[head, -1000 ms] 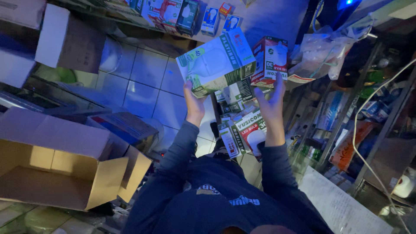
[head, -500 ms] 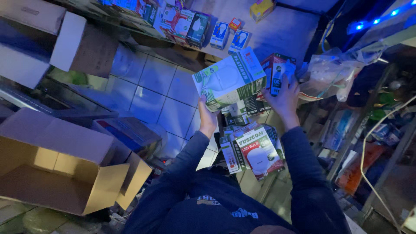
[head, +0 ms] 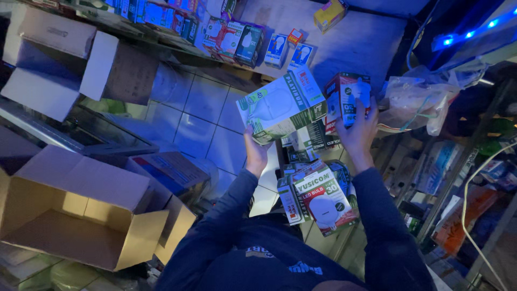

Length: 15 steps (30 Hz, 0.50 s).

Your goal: The person organizes boxes of light bulbs by removing them from a cardboard box and placing them onto shelves.

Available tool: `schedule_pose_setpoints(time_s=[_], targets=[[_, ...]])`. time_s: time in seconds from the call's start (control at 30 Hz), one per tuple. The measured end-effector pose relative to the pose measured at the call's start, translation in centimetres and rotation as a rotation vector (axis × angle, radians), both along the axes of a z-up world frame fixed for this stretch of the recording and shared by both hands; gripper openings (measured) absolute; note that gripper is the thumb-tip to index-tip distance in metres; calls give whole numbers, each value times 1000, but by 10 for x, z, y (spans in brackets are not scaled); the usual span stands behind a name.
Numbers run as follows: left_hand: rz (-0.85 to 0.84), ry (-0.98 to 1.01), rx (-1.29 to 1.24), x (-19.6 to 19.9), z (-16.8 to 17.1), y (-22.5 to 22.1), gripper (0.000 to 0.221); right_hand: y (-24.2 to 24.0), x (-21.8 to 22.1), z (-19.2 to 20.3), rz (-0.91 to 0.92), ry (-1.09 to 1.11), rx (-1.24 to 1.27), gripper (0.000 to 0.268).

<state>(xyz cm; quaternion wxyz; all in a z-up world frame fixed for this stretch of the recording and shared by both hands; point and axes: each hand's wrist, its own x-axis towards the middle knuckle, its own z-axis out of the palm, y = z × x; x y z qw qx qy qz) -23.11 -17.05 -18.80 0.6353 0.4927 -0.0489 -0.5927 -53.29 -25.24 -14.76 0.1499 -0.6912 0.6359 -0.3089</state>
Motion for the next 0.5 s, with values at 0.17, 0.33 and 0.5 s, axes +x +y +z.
schedule_pose_setpoints(time_s=[0.17,0.33,0.5], targets=[[-14,27,-3,8,-1,0,65,7,-1,28,26,-110,-49,68],[43,44,-14,15,14,4,65,12,-5,45,50,-196,-88,63],[113,41,-2,24,32,9,66,11,-21,55,35,-319,-43,54]])
